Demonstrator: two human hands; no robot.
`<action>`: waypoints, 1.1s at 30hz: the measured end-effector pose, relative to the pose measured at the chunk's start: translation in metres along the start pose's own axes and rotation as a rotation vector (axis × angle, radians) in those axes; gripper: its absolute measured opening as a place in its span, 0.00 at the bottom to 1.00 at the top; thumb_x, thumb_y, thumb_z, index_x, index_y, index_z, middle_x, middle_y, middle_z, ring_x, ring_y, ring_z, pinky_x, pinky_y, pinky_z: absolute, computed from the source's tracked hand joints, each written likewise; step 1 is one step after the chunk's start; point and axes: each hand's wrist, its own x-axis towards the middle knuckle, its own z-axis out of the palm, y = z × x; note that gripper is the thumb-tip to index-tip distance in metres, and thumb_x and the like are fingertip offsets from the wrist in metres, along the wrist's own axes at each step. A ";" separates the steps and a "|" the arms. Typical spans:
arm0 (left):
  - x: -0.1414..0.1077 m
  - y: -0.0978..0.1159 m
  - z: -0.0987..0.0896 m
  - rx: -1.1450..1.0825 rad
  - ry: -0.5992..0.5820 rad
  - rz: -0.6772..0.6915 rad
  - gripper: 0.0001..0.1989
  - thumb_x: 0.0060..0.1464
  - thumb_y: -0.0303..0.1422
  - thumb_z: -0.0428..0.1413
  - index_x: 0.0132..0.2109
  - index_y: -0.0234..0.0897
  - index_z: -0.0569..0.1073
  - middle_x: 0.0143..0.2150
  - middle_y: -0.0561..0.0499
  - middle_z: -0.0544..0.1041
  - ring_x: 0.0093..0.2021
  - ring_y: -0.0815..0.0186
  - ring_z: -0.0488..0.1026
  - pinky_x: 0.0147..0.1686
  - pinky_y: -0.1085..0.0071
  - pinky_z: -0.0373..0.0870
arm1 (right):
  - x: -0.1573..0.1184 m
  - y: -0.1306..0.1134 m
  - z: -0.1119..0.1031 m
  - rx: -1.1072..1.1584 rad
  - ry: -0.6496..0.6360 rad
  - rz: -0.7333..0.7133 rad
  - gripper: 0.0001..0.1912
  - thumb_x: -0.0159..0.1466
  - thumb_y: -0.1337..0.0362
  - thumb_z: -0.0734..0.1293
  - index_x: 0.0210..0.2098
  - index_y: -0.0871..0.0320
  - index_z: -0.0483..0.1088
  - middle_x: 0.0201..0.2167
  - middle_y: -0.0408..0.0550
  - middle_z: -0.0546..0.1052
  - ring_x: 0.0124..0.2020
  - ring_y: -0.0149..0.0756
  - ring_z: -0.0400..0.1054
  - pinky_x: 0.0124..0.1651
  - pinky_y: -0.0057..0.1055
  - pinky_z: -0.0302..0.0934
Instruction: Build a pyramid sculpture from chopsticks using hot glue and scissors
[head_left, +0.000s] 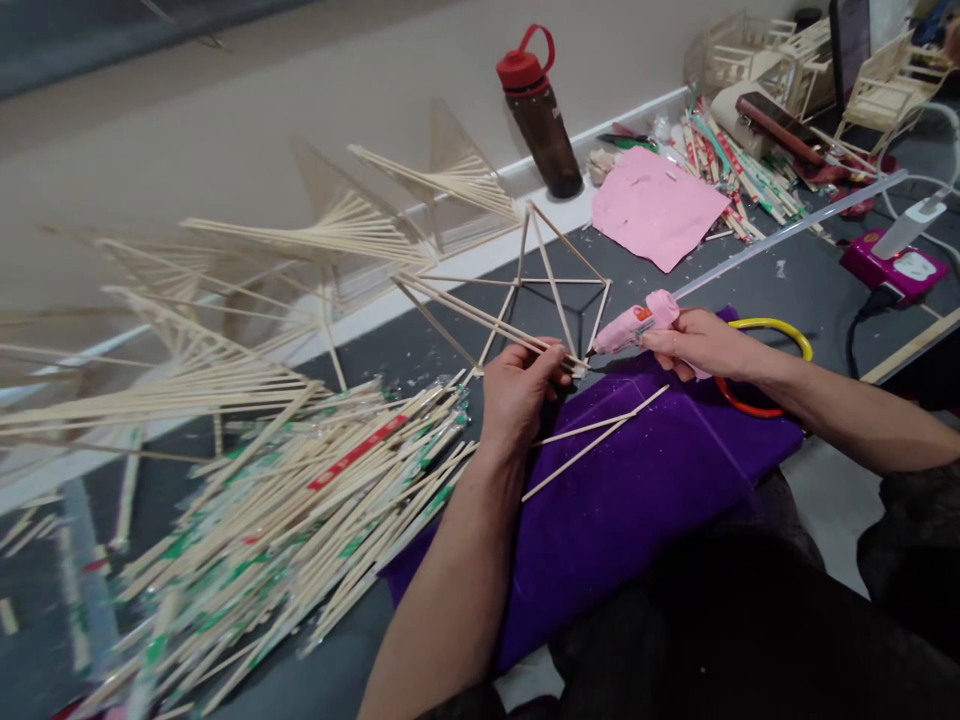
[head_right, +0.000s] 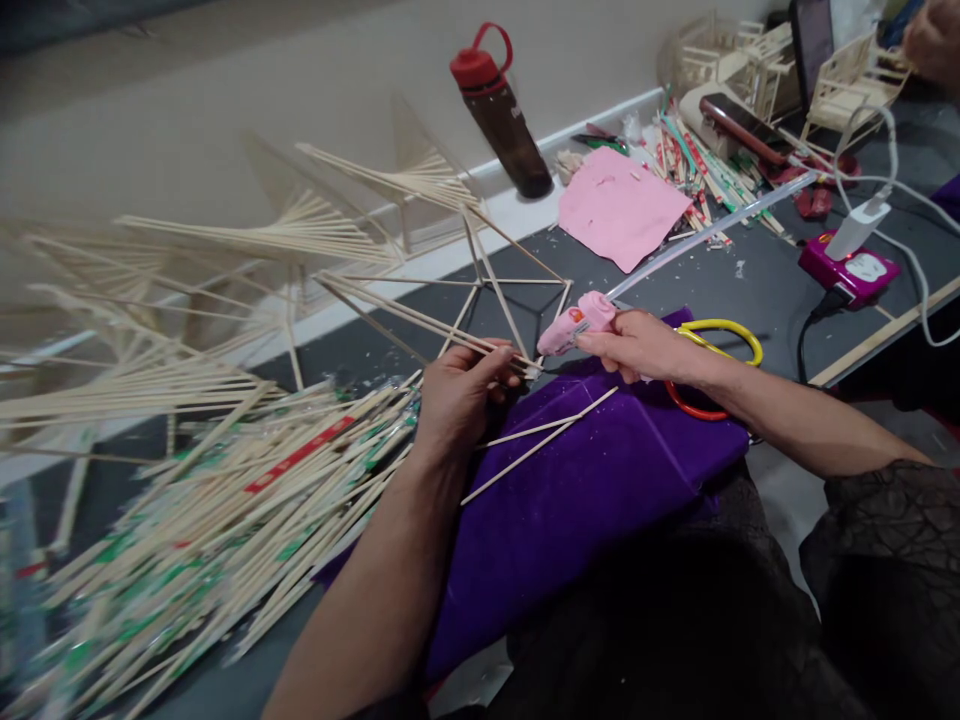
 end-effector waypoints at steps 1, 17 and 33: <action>0.000 0.000 0.000 -0.005 -0.001 0.006 0.13 0.40 0.35 0.63 0.34 0.33 0.74 0.25 0.53 0.74 0.20 0.73 0.69 0.16 0.79 0.58 | 0.000 0.000 0.000 -0.004 0.003 0.003 0.23 0.66 0.50 0.62 0.21 0.59 0.65 0.13 0.42 0.67 0.15 0.24 0.57 0.20 0.26 0.49; 0.000 -0.004 -0.001 -0.044 -0.016 0.011 0.14 0.41 0.36 0.64 0.35 0.32 0.75 0.28 0.52 0.76 0.21 0.74 0.70 0.17 0.79 0.59 | -0.003 -0.005 0.002 -0.031 -0.004 -0.002 0.22 0.66 0.52 0.61 0.21 0.59 0.65 0.13 0.41 0.67 0.15 0.23 0.58 0.20 0.25 0.50; 0.005 -0.007 -0.004 -0.125 -0.061 -0.033 0.16 0.37 0.37 0.67 0.33 0.32 0.75 0.27 0.51 0.76 0.21 0.74 0.69 0.16 0.80 0.58 | 0.003 -0.009 0.008 -0.023 0.003 0.115 0.22 0.67 0.54 0.62 0.21 0.59 0.64 0.12 0.42 0.67 0.14 0.23 0.58 0.19 0.23 0.50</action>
